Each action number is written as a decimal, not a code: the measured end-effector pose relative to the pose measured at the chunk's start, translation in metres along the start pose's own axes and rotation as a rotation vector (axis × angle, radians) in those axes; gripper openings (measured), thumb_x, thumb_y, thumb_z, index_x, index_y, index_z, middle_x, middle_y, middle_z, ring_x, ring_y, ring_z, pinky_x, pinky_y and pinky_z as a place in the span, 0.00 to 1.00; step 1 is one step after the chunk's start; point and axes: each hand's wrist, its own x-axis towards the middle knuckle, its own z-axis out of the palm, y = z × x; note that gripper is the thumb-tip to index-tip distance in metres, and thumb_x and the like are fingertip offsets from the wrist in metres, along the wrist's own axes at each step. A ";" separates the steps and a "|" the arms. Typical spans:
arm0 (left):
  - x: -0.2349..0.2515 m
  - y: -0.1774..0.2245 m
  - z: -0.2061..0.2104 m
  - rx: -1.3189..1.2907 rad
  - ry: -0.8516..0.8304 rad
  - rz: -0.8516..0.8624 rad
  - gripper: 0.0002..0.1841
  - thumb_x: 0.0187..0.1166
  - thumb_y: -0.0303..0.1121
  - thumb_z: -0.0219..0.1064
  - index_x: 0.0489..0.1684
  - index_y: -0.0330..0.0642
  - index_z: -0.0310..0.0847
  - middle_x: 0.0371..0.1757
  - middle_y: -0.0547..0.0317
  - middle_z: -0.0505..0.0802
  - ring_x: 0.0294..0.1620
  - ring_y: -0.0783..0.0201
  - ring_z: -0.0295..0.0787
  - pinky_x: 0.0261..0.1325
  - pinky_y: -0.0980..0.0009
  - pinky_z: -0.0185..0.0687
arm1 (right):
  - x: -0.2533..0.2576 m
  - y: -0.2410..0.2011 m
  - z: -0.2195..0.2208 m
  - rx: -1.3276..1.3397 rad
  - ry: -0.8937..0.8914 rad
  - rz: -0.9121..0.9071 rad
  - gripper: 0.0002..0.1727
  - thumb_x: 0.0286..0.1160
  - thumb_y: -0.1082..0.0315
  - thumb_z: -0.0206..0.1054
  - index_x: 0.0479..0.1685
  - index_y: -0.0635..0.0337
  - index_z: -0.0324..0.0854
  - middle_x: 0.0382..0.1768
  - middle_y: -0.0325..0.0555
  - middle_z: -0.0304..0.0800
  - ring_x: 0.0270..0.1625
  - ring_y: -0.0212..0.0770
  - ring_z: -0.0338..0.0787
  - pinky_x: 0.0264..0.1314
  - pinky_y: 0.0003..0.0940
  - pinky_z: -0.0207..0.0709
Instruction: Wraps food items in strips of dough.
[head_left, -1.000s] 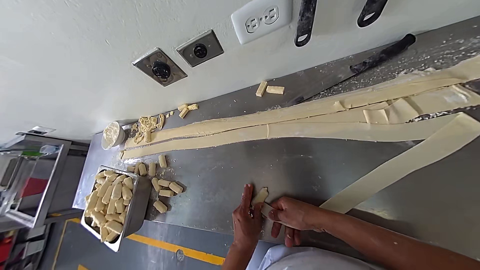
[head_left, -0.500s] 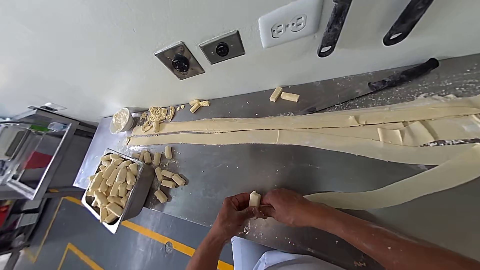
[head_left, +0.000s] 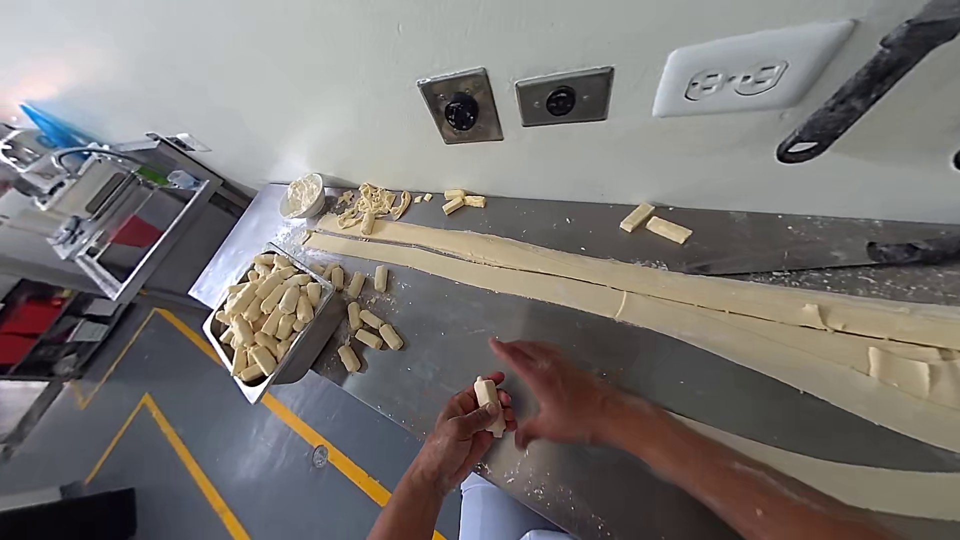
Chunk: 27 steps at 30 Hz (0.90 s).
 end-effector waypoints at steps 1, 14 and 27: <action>-0.002 -0.004 0.003 0.002 0.001 -0.002 0.14 0.80 0.17 0.51 0.60 0.35 0.72 0.43 0.59 0.93 0.44 0.65 0.93 0.57 0.67 0.89 | -0.004 -0.008 0.010 0.037 0.012 -0.081 0.64 0.53 0.58 0.89 0.94 0.65 0.51 0.83 0.68 0.68 0.86 0.64 0.67 0.88 0.60 0.57; 0.023 0.018 -0.020 0.630 0.623 0.229 0.26 0.94 0.44 0.39 0.71 0.26 0.65 0.23 0.60 0.80 0.19 0.69 0.78 0.27 0.70 0.81 | -0.035 0.016 0.056 -0.285 0.548 -0.027 0.35 0.52 0.66 0.86 0.67 0.67 0.85 0.65 0.68 0.86 0.67 0.68 0.87 0.65 0.63 0.82; 0.038 0.035 -0.044 1.301 0.552 0.493 0.24 0.80 0.31 0.66 0.71 0.25 0.77 0.73 0.31 0.83 0.77 0.40 0.78 0.82 0.49 0.70 | -0.058 0.020 -0.001 0.174 0.461 0.225 0.12 0.77 0.69 0.67 0.50 0.70 0.85 0.39 0.55 0.92 0.39 0.46 0.93 0.47 0.43 0.87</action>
